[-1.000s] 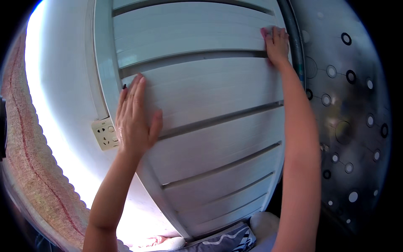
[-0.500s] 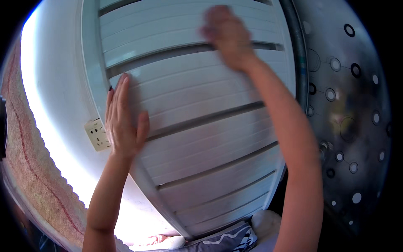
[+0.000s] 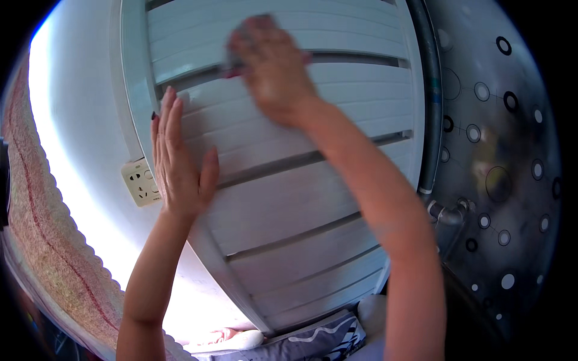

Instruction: The person wipes white plastic panels on a wall or door using a pink and white cloth. They use both hands to rub the surface, starting from the upper sections and moving down to the lower panels near the floor.

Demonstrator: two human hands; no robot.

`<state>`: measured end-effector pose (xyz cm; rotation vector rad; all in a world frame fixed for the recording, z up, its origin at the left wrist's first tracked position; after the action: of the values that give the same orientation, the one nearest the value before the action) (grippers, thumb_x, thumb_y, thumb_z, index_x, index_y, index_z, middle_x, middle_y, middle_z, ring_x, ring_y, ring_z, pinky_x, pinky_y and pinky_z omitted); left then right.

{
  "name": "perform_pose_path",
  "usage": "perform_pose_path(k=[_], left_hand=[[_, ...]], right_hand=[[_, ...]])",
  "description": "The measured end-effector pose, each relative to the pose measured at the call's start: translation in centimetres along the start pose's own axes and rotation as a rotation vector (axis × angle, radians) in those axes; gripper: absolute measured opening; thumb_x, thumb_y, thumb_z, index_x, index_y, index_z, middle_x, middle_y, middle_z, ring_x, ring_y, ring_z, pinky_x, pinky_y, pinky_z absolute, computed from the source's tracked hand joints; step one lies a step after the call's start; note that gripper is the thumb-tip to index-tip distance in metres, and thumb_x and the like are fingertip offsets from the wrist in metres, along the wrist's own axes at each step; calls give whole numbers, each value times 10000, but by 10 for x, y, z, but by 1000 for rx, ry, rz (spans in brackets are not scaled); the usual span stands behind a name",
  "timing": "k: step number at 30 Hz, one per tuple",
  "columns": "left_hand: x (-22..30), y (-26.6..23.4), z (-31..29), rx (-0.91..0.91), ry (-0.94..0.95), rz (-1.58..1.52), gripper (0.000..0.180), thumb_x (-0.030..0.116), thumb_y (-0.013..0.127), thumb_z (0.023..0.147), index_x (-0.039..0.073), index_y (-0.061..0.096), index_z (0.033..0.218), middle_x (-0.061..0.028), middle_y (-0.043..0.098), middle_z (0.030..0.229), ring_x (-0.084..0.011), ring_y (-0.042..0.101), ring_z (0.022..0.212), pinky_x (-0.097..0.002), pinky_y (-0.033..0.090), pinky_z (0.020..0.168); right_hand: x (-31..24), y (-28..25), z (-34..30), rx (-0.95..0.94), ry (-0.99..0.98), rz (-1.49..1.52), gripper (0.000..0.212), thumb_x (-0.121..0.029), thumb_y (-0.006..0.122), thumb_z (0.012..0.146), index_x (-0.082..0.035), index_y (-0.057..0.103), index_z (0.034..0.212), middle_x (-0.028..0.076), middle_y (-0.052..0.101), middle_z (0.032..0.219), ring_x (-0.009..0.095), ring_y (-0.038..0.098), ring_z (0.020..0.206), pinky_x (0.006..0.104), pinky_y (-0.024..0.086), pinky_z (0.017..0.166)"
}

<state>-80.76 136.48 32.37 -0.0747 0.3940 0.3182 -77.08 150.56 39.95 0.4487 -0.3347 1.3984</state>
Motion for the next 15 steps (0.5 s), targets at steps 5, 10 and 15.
perform_pose_path(k=[5, 10, 15], left_hand=[[4, 0, 3, 44, 3, -16, 725, 147, 531, 819, -10, 241, 1464, -267, 275, 1509, -406, 269, 1411, -562, 165, 1136], [0, -5, 0, 53, 17, 29, 676, 199, 505, 864, -9, 257, 1458, -275, 271, 1509, -414, 278, 1404, -568, 168, 1131], [5, 4, 1, 77, 24, -7, 666, 216, 502, 870, 6, 270, 1458, -265, 289, 1504, -410, 293, 1399, -573, 171, 1129]], right_hand=[[-86, 29, 46, -10, -114, 171, 549, -188, 567, 837, -61, 492, 1366, 178, 393, 1474, 342, 287, 1412, 471, 194, 1161], [-48, 8, 32, -9, -52, 114, 444, -111, 532, 827, -64, 572, 1266, 146, 470, 1416, 309, 365, 1370, 450, 266, 1131], [136, -62, -63, 95, 150, -216, 394, -120, 464, 929, -6, 513, 1303, 212, 503, 1357, 383, 391, 1335, 469, 274, 1143]])
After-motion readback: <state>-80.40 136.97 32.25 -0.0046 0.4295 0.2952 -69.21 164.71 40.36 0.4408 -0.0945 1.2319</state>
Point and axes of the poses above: each hand's wrist, its own z-axis towards the middle knuckle, its own y-axis out of the palm, x = y × z, the point moved 10 cm from there along z, towards the middle knuckle
